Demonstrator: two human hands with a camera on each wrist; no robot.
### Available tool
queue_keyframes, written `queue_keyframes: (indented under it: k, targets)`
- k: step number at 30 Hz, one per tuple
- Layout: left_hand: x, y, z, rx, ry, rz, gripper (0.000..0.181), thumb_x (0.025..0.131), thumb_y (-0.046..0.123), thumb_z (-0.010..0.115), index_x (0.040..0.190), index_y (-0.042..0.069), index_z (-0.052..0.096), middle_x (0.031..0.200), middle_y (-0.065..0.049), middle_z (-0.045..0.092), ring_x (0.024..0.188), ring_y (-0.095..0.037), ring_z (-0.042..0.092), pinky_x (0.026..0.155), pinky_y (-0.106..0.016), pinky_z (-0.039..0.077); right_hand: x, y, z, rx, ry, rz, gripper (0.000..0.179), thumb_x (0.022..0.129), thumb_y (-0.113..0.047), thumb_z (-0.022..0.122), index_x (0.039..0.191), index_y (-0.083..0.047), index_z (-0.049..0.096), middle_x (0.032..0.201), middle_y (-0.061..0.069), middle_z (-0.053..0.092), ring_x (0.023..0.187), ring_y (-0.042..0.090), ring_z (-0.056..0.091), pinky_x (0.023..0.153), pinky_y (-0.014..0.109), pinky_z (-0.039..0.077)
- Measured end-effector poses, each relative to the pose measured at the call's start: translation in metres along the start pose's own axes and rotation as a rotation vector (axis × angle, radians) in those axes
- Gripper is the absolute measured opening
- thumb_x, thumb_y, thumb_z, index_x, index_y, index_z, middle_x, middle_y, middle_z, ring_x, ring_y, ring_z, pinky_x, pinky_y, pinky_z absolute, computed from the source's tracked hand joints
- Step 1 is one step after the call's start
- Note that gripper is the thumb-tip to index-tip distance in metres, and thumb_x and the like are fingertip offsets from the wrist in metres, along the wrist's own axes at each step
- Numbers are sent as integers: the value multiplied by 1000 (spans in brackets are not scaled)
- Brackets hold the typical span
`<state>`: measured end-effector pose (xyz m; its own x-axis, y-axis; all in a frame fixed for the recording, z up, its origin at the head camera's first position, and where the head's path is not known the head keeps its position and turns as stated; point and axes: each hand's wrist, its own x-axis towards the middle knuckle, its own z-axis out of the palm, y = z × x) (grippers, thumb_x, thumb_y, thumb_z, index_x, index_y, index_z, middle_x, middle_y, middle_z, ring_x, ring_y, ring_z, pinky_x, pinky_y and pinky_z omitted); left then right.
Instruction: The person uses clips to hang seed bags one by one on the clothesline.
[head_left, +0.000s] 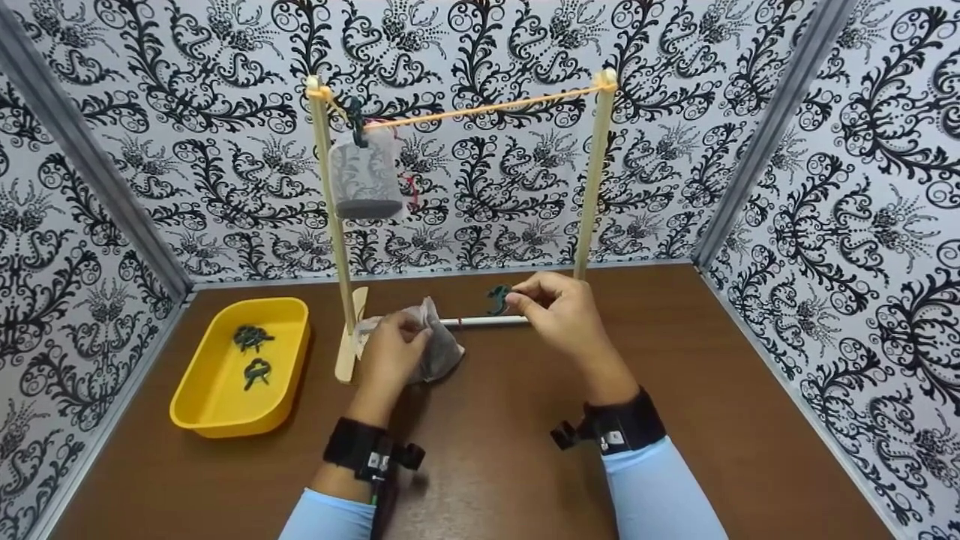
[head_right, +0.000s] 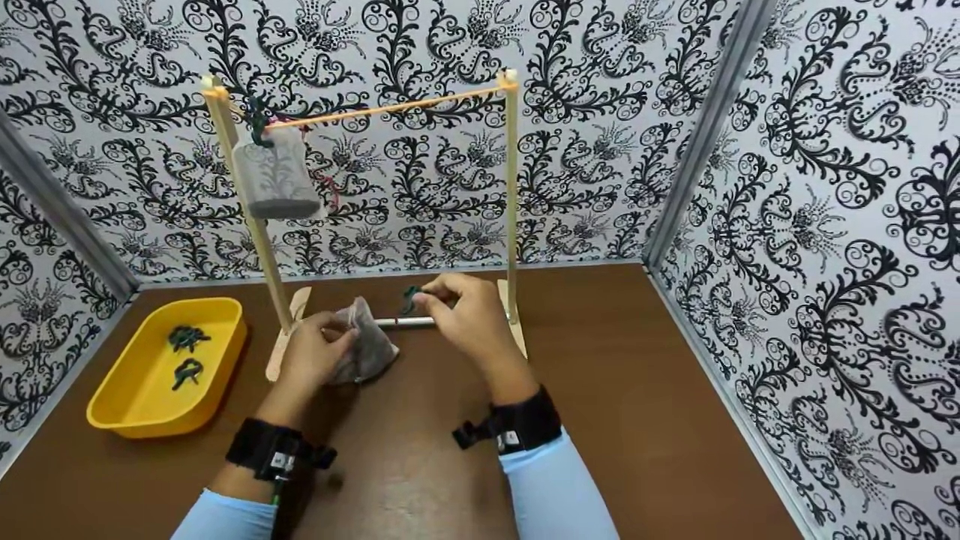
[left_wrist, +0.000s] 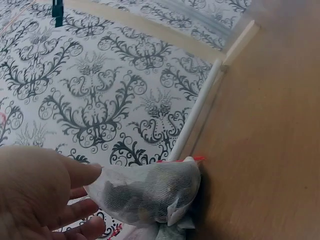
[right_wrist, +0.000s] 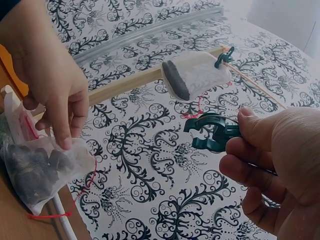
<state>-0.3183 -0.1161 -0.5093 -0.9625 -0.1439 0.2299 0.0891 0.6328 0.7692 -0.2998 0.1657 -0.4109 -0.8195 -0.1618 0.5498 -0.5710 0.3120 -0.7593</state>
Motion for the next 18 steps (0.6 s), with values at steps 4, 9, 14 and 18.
queue_keyframes:
  k: [4, 9, 14, 18]
  targets:
    - [0, 2, 2, -9, -5, 20, 19, 101, 14, 81, 117, 3, 77, 105, -15, 83, 99, -33, 79, 91, -54, 64, 0, -1, -2, 0, 6, 8, 7, 96, -6, 90, 99, -2, 85, 88, 12, 83, 70, 21, 72, 59, 20, 54]
    - [0, 3, 4, -17, -11, 51, 19, 103, 16, 80, 119, 4, 81, 102, -13, 81, 94, -31, 75, 89, -52, 62, 0, -2, -3, 21, 15, 18, 6, 97, -7, 89, 98, -2, 86, 87, 13, 82, 69, 12, 71, 59, 20, 55]
    - [-2, 5, 5, 34, 13, 44, 16, 105, 22, 80, 113, 9, 85, 98, -10, 82, 91, -31, 77, 84, -54, 63, 0, -1, -3, 47, 14, -4, 8, 98, -4, 88, 100, 4, 85, 89, 18, 83, 69, 12, 74, 60, 19, 58]
    - [-4, 11, 3, 30, 44, 60, 14, 106, 17, 77, 110, 7, 85, 105, -12, 82, 94, -31, 77, 86, -53, 63, -1, -2, -4, 61, 15, 0, 10, 98, -3, 87, 101, 6, 84, 90, 20, 82, 70, 6, 73, 60, 19, 58]
